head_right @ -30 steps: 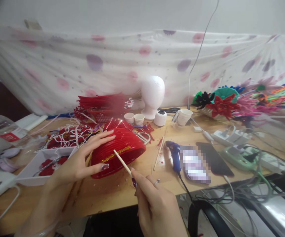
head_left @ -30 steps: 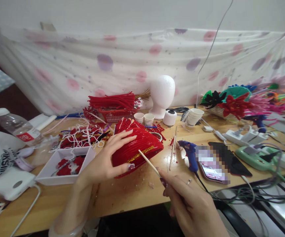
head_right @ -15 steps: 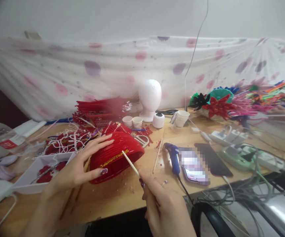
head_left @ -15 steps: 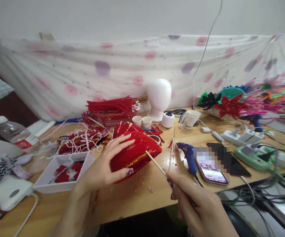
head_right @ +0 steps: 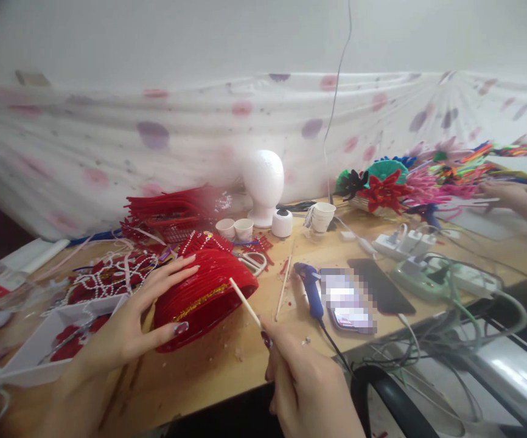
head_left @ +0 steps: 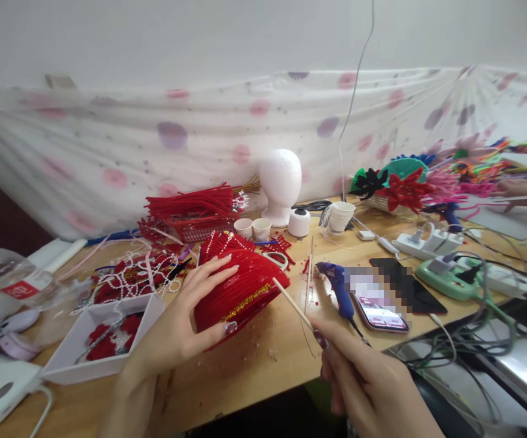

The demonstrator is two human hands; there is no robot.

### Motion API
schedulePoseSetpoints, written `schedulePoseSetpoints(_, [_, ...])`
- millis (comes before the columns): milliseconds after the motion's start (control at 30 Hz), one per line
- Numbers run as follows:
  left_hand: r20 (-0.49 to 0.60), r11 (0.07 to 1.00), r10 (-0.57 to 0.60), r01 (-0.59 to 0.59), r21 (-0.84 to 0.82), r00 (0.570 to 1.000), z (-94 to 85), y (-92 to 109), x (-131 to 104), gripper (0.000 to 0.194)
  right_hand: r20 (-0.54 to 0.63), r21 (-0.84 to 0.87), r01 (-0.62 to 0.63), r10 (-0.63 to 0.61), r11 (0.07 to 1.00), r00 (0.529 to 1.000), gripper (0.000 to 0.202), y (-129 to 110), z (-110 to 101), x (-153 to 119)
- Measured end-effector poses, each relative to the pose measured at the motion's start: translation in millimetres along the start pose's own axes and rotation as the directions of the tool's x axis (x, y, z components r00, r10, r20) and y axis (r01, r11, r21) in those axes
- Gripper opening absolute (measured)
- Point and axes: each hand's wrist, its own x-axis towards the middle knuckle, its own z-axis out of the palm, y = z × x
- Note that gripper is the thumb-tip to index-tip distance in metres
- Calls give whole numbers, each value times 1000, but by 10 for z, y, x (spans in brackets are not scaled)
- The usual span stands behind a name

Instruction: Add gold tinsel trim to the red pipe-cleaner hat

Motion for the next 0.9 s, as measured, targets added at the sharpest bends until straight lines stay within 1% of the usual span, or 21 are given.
schedulePoseSetpoints(133, [-5,1000,17,-17,10,1000,19,9,-11,60,-94,0,26,-26,1000,995,34,-26,44,6])
schedulePoseSetpoints(233, [0,1000,19,-19,20,1000,24,23,-16,60,-87,-12,6,-7,1000,996,32,-40,86,35])
schedulePoseSetpoints(400, [13,999,-4,4,41,1000,18,40,-20,62,-43,22,-32,33,999,999,33,5,94,17])
schedulePoseSetpoints(733, [4,1000,0,0,14,1000,13,16,-20,63,-16,3,-17,17,1000,1000,33,94,94,-38])
schedulePoseSetpoints(900, [-6,999,1,0,32,1000,12,22,-7,62,-62,26,-39,40,999,997,32,103,138,-28])
